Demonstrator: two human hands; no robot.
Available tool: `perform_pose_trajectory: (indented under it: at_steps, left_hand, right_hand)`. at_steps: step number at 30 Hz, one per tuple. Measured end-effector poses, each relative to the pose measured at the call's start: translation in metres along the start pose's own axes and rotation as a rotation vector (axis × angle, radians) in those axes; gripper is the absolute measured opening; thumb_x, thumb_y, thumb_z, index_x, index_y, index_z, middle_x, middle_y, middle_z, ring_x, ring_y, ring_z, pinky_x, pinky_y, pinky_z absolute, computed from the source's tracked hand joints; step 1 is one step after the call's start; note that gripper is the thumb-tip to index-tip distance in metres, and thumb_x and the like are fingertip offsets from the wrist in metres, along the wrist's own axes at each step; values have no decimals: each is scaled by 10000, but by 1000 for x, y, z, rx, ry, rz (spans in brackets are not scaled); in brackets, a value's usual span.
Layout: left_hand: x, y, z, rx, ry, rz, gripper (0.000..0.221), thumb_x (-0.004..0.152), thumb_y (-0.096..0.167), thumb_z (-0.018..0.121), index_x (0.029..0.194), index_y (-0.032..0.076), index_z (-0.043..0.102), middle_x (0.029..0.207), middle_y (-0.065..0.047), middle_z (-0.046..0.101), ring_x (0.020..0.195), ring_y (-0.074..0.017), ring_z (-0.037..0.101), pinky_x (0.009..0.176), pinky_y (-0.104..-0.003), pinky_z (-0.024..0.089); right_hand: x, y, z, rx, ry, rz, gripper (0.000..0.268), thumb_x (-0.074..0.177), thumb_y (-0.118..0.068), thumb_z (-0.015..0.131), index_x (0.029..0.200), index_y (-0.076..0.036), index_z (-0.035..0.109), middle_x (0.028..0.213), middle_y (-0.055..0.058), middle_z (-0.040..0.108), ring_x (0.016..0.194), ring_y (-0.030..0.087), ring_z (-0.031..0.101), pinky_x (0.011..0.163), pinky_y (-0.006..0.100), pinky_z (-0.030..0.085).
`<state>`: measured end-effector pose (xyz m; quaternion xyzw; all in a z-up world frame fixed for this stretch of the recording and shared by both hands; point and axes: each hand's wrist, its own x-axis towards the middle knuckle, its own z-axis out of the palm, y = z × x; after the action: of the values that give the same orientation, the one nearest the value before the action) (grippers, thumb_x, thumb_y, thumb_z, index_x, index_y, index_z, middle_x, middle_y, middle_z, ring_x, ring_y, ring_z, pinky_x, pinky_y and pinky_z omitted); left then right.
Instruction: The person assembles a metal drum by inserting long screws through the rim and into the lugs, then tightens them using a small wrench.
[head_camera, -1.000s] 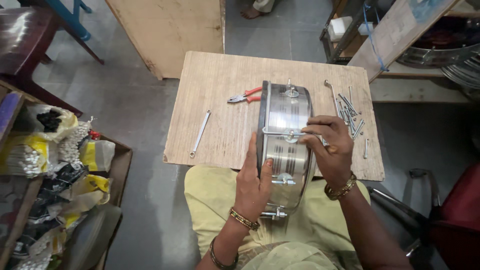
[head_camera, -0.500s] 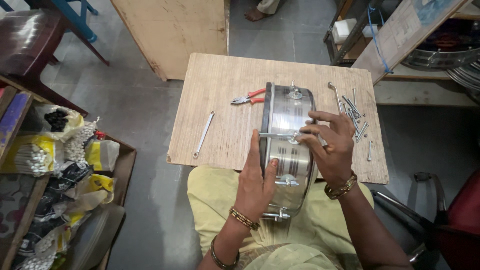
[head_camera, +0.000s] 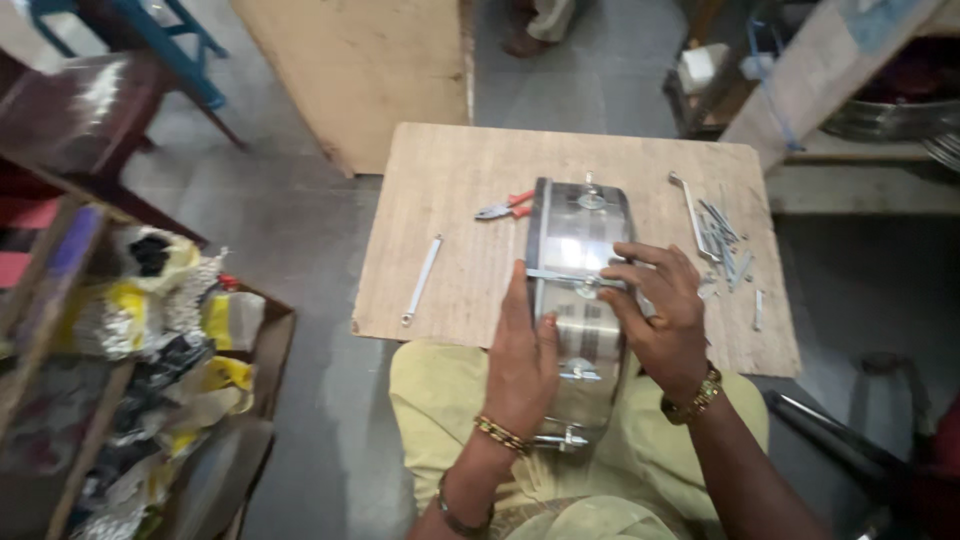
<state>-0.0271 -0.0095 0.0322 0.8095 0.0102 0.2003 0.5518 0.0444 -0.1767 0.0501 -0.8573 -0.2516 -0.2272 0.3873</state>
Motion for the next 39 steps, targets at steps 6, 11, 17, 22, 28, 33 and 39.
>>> perform_pose_trajectory:
  at_steps: [6, 11, 17, 22, 28, 33, 39]
  left_hand:
    - [-3, -3, 10, 148, 62, 170, 656, 999, 50, 514, 1573, -109, 239, 1639, -339, 276, 1536, -489, 295, 1253, -479, 262]
    - [-9, 7, 10, 116, 51, 178, 676, 942, -9, 468, 1574, -110, 251, 1667, -341, 241, 1527, -518, 325, 1252, -489, 297]
    - [-11, 16, 10, 49, 23, 168, 658, 984, -5, 467, 1594, -114, 244, 1672, -345, 240, 1493, -512, 375, 1212, -478, 378]
    - [0, 15, 23, 137, 99, 208, 610, 1000, 39, 504, 1564, -97, 315, 1632, -339, 305, 1501, -503, 398, 1221, -479, 389]
    - [-2, 13, 27, 177, 104, 189, 600, 1020, 83, 514, 1588, -45, 367, 1613, -300, 374, 1441, -484, 475, 1162, -498, 444]
    - [-3, 14, 31, 151, 75, 179, 617, 1003, 79, 515, 1590, -34, 364, 1637, -302, 381, 1423, -479, 502, 1118, -499, 477]
    - [-4, 13, 39, 215, 68, 233, 651, 989, 92, 535, 1601, -28, 349, 1626, -294, 381, 1456, -471, 491, 1133, -514, 471]
  right_hand:
    - [2, 1, 1, -60, 16, -3, 110, 903, -82, 752, 1009, -108, 735, 1283, 87, 699, 1190, 274, 616, 1097, 475, 399]
    - [0, -1, 3, 25, 44, 6, 239, 927, -161, 718, 1119, -30, 659, 1343, 112, 640, 1261, 298, 590, 1101, 436, 417]
    - [-1, 12, -1, -26, -25, 55, 115, 976, -131, 694, 1070, -68, 673, 1375, 123, 650, 1290, 295, 584, 1125, 419, 442]
    - [13, 16, -2, 95, 25, 70, 232, 990, -129, 647, 1181, -3, 614, 1444, 184, 558, 1378, 340, 507, 1152, 443, 388]
    - [-7, 38, 2, 25, 22, -17, 132, 1089, -108, 681, 1130, 10, 637, 1423, 197, 553, 1395, 318, 531, 1215, 425, 421]
    - [-11, 53, 0, 60, 59, -36, 145, 1076, -102, 664, 1135, 22, 617, 1393, 198, 537, 1331, 297, 537, 1173, 386, 449]
    - [-22, 67, -3, 67, 79, -14, 79, 1102, -24, 667, 1117, 36, 618, 1378, 199, 555, 1268, 255, 561, 1143, 342, 471]
